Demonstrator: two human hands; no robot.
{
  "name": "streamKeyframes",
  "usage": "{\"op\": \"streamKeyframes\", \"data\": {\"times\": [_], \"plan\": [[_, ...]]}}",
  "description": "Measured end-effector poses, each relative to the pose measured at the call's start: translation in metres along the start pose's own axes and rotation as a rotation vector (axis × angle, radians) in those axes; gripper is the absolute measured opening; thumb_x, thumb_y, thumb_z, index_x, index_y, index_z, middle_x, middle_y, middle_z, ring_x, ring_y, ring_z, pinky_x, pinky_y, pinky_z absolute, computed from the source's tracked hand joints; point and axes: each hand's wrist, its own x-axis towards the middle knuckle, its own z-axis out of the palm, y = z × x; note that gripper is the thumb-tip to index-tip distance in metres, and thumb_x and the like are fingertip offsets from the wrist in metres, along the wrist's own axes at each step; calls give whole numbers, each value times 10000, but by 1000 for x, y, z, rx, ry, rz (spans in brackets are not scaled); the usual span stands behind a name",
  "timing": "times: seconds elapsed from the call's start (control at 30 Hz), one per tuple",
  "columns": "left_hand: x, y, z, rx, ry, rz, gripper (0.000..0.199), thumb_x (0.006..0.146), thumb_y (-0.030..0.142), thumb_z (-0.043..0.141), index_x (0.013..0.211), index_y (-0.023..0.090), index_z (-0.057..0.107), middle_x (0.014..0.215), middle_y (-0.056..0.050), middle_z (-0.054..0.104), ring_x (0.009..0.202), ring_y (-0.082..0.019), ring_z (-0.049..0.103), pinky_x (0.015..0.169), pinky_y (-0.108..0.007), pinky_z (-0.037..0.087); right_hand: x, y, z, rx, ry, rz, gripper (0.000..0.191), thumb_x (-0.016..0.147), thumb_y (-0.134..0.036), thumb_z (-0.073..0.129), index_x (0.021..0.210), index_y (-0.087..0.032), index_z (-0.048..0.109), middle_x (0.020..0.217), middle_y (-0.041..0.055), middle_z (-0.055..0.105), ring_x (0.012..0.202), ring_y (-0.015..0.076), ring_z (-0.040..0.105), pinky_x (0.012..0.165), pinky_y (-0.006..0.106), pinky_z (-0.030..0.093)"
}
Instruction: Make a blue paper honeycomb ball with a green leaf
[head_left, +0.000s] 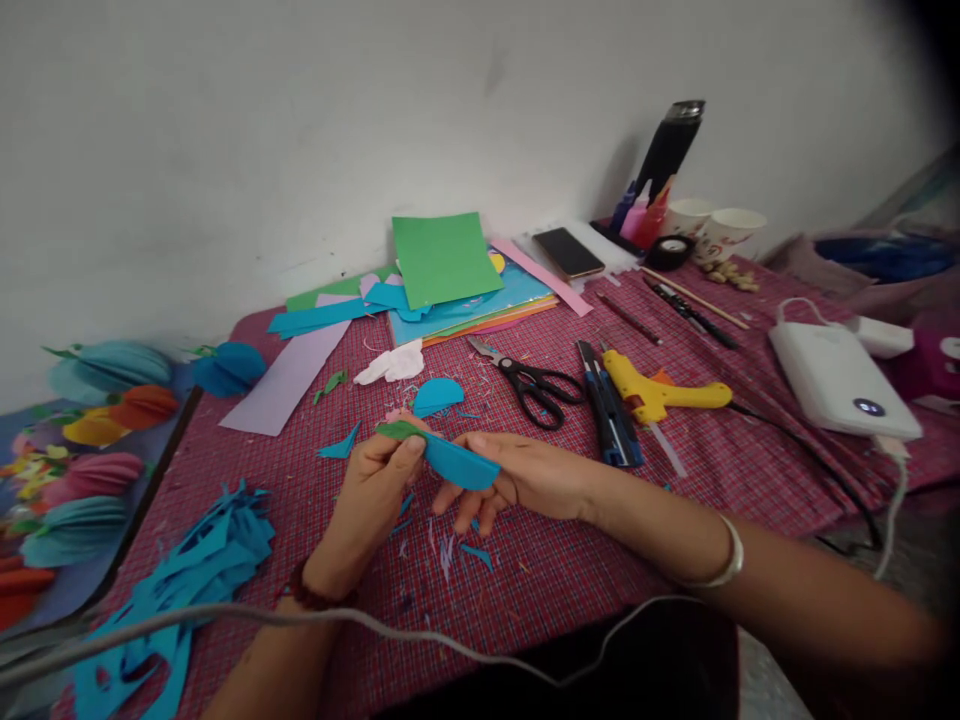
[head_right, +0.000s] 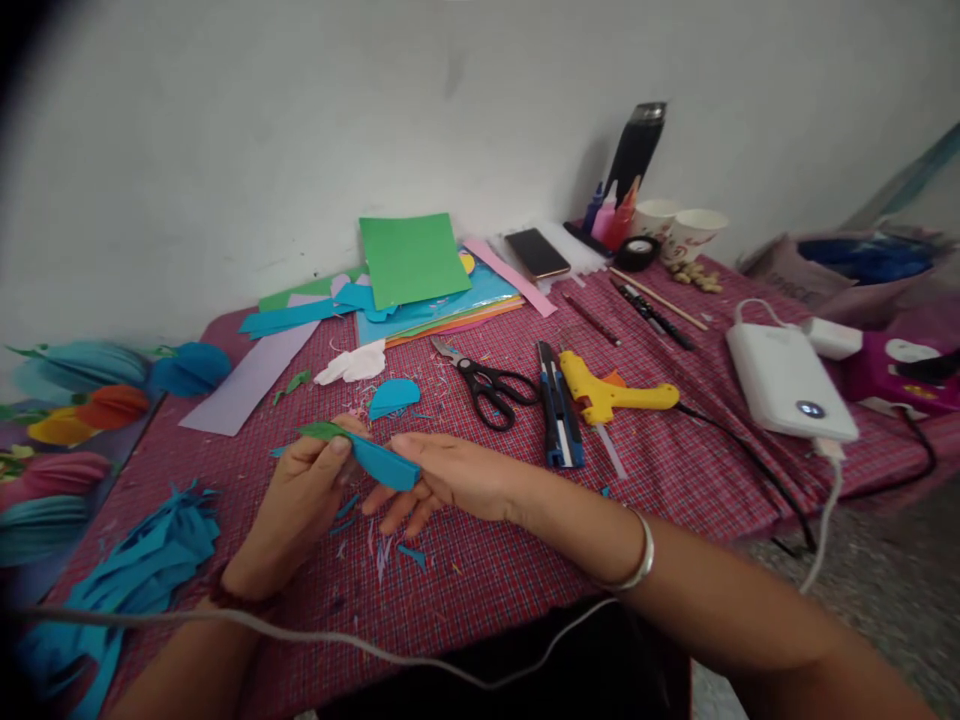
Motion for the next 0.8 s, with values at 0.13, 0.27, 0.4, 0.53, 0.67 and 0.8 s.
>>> {"op": "streamKeyframes", "data": {"times": [0.13, 0.27, 0.4, 0.53, 0.67, 0.8], "plan": [[1, -3, -1, 23, -3, -22, 269, 823, 399, 678, 694, 166, 634, 543, 61, 409, 519, -93, 341, 504, -227, 279, -3, -3, -1, 15, -19, -24, 398, 950, -524, 468, 1067, -157, 565, 939, 86, 713, 712, 132, 711, 570, 213, 556], [3, -8, 1, -20, 19, -74, 307, 798, 453, 682, 710, 169, 606, 525, 75, 404, 475, -80, 317, 466, -210, 268, -5, -3, 2, -122, 60, 6, 216, 963, -357, 514, 1042, -156, 527, 892, 65, 712, 641, 110, 692, 554, 210, 555], [0, -11, 12, -90, -1, -100, 362, 707, 494, 744, 828, 184, 601, 606, 62, 511, 463, -73, 361, 451, -200, 308, -1, 3, 5, -292, 172, -50, 159, 1006, -291, 407, 975, -161, 493, 818, 28, 680, 585, 74, 642, 539, 187, 525], [-7, -10, 20, -142, -112, -186, 259, 737, 363, 747, 837, 180, 594, 672, 17, 602, 548, -113, 523, 549, -238, 427, 0, 8, 6, -453, 257, -74, 174, 1000, -315, 405, 906, -180, 461, 747, -4, 615, 534, 60, 568, 503, 180, 470], [-7, 5, 10, -121, 9, -248, 244, 721, 352, 755, 755, 185, 581, 579, 60, 535, 472, -76, 426, 470, -193, 347, -11, -8, 7, -749, 269, -167, 153, 955, -305, 472, 884, -175, 512, 758, 0, 594, 629, 96, 565, 576, 227, 463], [12, 23, -7, 10, 48, -303, 249, 662, 350, 791, 776, 182, 647, 623, 30, 612, 492, -88, 459, 470, -192, 344, -30, -42, 2, -954, 495, -321, 116, 905, -202, 489, 818, -183, 564, 667, -37, 530, 597, 93, 484, 554, 223, 390]]}}
